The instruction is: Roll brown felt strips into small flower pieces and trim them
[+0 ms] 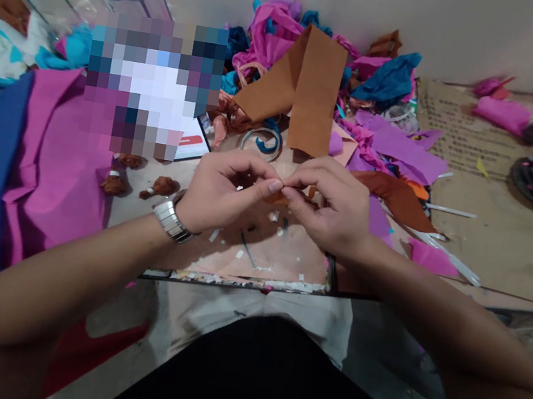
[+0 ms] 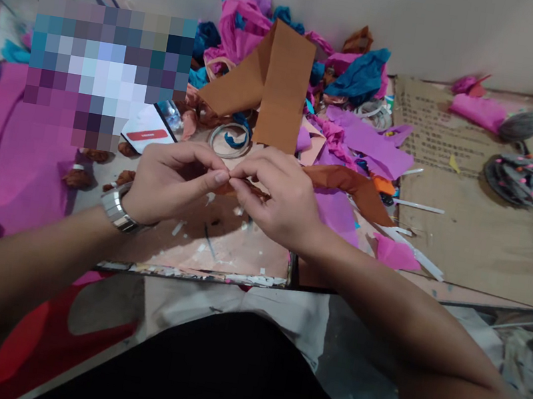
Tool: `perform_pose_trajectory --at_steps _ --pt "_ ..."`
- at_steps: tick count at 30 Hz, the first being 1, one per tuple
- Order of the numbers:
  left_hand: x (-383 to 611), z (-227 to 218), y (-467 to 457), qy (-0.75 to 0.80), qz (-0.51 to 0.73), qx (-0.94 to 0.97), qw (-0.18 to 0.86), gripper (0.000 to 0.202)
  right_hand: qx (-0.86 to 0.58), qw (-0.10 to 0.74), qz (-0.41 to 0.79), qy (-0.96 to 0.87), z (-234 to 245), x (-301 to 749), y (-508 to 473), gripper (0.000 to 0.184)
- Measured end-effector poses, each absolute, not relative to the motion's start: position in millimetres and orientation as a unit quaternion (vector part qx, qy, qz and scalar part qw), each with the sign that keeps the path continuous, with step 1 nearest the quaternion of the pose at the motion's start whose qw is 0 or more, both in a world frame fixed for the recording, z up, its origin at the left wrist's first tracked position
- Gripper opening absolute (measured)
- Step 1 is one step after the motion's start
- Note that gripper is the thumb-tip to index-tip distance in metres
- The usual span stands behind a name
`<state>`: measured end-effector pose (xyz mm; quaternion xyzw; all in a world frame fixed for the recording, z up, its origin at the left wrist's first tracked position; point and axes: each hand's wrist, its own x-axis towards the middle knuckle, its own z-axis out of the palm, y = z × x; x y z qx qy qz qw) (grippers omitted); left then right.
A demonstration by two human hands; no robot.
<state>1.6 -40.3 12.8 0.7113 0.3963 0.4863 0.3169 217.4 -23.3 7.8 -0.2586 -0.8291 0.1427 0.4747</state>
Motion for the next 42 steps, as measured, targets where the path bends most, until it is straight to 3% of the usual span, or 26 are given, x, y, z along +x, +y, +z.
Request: perform_pose_trajectory --at_steps 12,42 --pt "-0.2 14.5 -43.8 0.382 0.49 0.742 0.251 0.012 -0.252 0.493 0.146 -0.82 5.6 216.3 -21.6 0.003" --pt "-2.4 12.4 -41.2 0.359 0.477 0.749 0.287 0.016 -0.25 0.476 0.13 -0.833 8.4 217.3 -23.7 0.005"
